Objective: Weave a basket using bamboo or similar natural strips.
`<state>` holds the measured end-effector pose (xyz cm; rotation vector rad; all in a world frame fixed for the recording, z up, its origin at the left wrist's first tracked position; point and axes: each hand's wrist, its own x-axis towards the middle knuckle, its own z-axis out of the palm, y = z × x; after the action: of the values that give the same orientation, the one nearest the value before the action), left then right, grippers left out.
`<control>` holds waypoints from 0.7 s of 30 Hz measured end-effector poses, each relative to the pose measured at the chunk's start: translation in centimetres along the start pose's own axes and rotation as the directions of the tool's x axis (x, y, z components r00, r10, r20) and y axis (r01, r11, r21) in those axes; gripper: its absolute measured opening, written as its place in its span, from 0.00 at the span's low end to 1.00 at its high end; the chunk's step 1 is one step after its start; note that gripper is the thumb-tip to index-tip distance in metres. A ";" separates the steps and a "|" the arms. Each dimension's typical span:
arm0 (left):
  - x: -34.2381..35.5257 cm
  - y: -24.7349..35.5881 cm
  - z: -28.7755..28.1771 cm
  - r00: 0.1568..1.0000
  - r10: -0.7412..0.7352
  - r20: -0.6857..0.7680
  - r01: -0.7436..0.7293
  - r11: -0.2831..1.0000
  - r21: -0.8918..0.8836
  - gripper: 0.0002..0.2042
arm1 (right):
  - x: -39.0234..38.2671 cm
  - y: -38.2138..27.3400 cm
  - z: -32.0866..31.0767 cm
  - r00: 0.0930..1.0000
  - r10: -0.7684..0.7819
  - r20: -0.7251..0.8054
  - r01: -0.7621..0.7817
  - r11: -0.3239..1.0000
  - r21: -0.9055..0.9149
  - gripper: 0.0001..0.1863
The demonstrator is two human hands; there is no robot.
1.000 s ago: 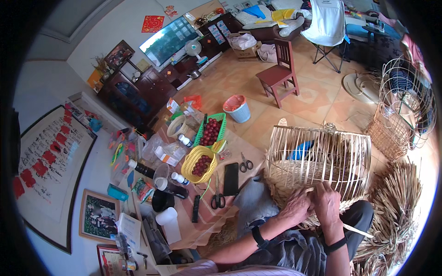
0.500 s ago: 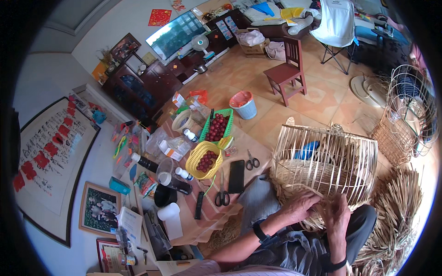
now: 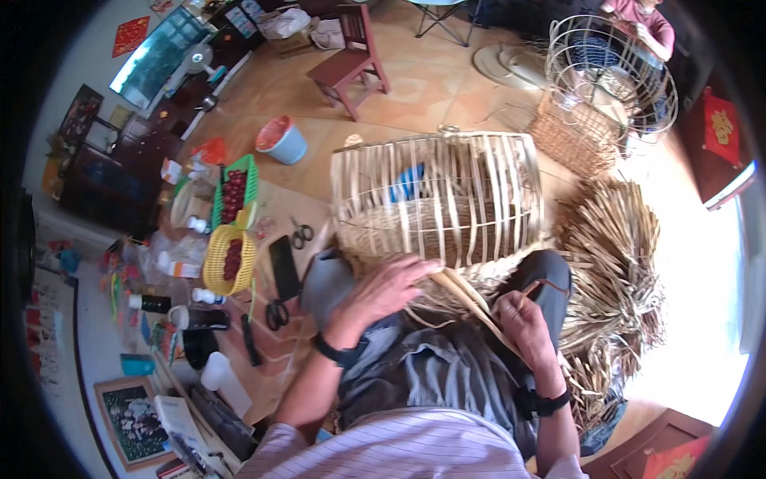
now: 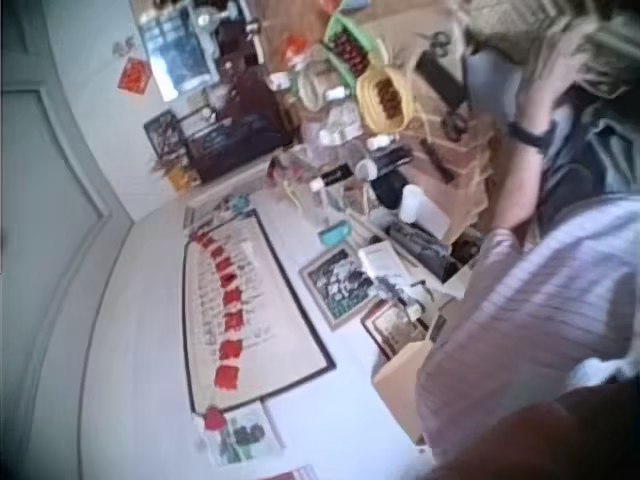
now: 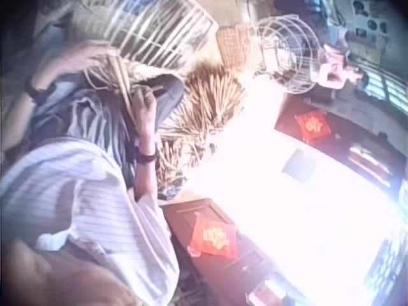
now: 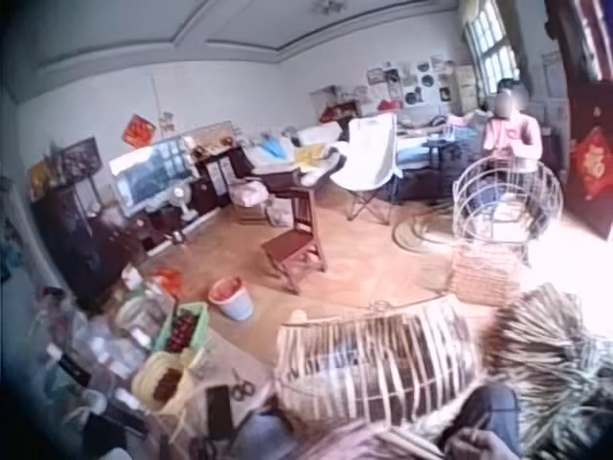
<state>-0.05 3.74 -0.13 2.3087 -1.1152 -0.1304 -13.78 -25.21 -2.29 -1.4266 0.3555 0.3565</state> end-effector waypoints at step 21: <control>1.6 3.5 3.0 0.932 -0.082 -0.352 0.116 0.990 0.075 0.19 | 1.3 -7.7 5.4 0.861 -0.502 -0.080 0.508 0.858 0.073 0.16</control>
<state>-2.35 -0.51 -0.51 2.3521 -0.8396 0.2910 -9.04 -20.68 4.55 -1.3830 0.0309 -0.1322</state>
